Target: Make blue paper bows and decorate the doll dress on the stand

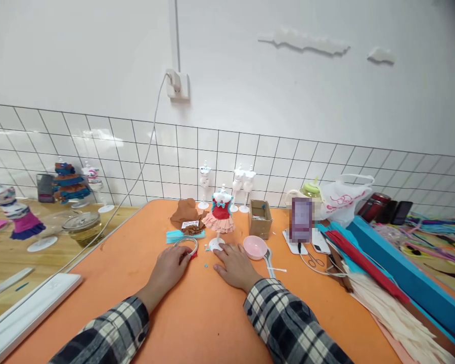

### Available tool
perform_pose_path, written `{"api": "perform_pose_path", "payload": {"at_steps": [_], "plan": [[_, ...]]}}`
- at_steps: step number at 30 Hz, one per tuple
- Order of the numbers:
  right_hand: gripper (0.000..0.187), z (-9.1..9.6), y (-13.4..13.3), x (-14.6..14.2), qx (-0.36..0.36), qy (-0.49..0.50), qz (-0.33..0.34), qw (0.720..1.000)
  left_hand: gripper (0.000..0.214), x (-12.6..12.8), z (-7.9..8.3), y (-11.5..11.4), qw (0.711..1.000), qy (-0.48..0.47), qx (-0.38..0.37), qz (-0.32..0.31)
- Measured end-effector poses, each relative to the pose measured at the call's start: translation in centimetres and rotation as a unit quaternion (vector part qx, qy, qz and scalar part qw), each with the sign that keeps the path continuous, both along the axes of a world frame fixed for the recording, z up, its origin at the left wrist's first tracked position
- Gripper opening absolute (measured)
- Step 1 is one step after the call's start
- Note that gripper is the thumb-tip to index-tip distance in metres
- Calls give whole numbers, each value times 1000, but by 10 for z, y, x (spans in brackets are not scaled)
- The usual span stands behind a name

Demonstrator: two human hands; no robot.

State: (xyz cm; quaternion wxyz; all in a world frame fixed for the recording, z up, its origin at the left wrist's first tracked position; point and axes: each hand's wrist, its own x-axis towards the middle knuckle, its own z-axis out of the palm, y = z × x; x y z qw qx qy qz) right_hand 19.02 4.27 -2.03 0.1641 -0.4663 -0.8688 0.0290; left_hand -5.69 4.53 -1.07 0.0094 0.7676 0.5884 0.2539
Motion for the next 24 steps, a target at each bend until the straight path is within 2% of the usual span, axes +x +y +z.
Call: {"api": "perform_pose_path", "payload": {"at_steps": [3, 4, 6, 8, 11, 13, 17, 20, 24], "plan": [[44, 4, -3, 1, 13, 2, 17, 1000, 30, 12, 4, -1, 997, -5, 78, 3], [43, 6, -5, 0, 18, 2, 26, 999, 31, 17, 5, 0, 996, -10, 84, -9], [43, 9, -10, -4, 27, 6, 49, 998, 32, 28, 6, 6, 997, -44, 63, -27], [42, 11, -17, -11, 33, 5, 72, 997, 35, 38, 3, 14, 993, -112, 40, -8], [26, 12, -29, -23, 54, -16, 99, 993, 35, 45, -2, 21, 983, -180, 25, 7], [20, 11, -37, -31, 72, -28, 98, 992, 33, 45, -4, 20, 982, -189, 8, 12], [18, 8, -50, -40, 80, -35, 50, 995, 29, 40, -2, 12, 977, -208, -20, 44], [22, 5, -56, -43, 76, -31, 37, 996, 32, 38, -1, 13, 972, -228, -29, 56], [34, 5, -62, -43, 61, -18, 73, 995, 29, 38, -4, 19, 967, -250, -10, 41]]}}
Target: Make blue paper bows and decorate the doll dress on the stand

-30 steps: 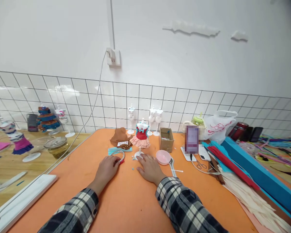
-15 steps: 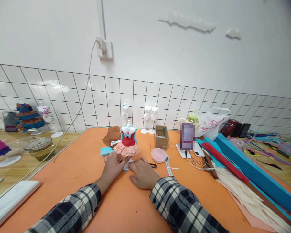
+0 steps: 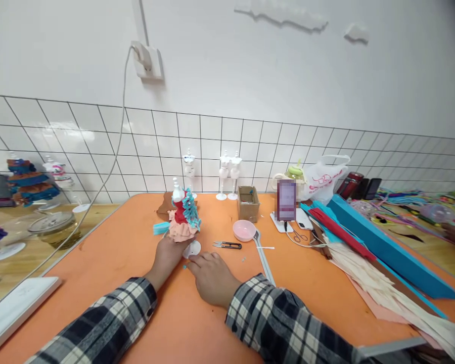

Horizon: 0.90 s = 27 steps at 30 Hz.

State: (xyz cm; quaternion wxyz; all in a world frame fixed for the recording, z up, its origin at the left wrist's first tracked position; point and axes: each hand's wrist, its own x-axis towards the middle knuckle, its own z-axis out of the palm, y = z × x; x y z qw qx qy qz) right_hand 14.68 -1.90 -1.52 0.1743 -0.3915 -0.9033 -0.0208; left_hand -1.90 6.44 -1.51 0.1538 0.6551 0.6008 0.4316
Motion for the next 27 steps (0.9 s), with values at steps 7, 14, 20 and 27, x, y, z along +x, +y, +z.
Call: {"api": "perform_pose_path", "payload": {"at_steps": [7, 14, 20, 27], "plan": [[47, 9, 1, 11, -22, 26, -6, 999, 38, -5, 0, -5, 998, -24, 18, -56], [42, 7, 5, 15, -44, 24, -3, 999, 39, -6, 2, -10, 995, -20, -43, -90], [38, 4, 8, 16, -44, 25, 12, 999, 35, -8, 3, -10, 993, 6, -56, -100], [32, -1, 10, 17, -38, 31, 20, 999, 35, -9, 1, -9, 991, 21, -62, -120]]}}
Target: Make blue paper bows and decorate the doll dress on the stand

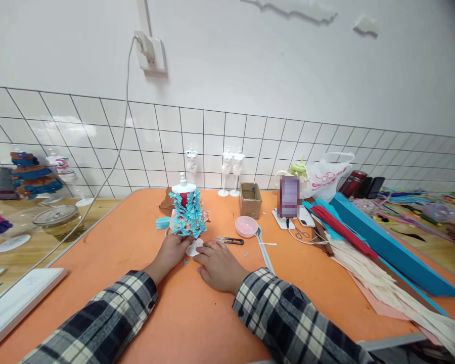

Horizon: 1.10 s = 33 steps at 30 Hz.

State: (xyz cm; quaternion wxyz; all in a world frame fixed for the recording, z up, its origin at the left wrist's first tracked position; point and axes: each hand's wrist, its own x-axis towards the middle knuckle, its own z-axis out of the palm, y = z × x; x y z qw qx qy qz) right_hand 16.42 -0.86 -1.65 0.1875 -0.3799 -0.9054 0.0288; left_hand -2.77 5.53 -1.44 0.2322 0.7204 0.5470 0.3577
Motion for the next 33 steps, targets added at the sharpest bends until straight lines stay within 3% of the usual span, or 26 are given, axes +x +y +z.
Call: {"api": "perform_pose_path", "payload": {"at_steps": [25, 30, 33], "plan": [[30, 1, 1, 2, 12, 7, 18, 1000, 33, 0, 1, 0, 1000, 13, 3, 8], [42, 3, 1, 1, 14, 3, 8, 1000, 33, 3, 5, -2, 999, 8, 28, 30], [43, 3, 1, 1, 21, 5, 5, 1000, 38, 6, 9, -3, 995, -1, 97, 18]]}}
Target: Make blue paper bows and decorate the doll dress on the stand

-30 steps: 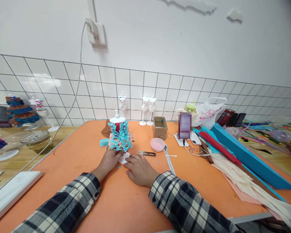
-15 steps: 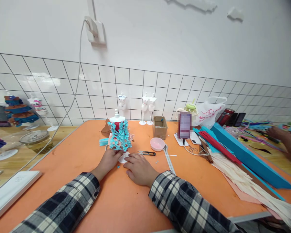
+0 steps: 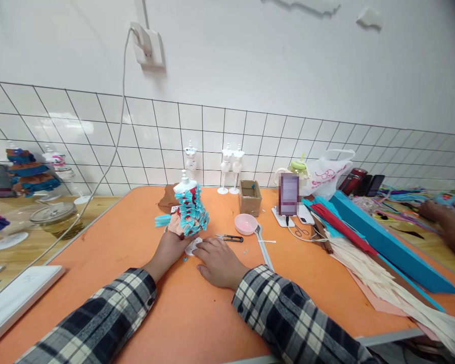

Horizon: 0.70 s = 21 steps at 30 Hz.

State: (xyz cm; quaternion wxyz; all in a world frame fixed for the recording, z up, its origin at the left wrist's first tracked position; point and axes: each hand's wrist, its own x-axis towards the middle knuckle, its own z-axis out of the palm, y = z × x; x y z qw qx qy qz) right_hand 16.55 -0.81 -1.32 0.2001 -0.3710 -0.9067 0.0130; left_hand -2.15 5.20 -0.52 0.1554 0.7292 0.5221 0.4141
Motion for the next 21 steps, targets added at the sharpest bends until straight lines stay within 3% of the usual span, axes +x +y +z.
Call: {"api": "perform_pose_path", "payload": {"at_steps": [3, 8, 14, 21], "plan": [[41, 0, 0, 0, -3, -3, -1, 1000, 40, 3, 2, 0, 998, -5, 55, -16], [42, 1, -1, 0, -19, -6, -20, 1000, 33, 3, 2, 1, 999, -10, 44, -29], [48, 5, -2, 2, -26, -5, 10, 1000, 36, -3, -3, 1, 989, -71, -125, -45], [49, 7, -2, 3, -24, 10, 41, 999, 48, -4, -3, 0, 977, -120, -163, -69]]}}
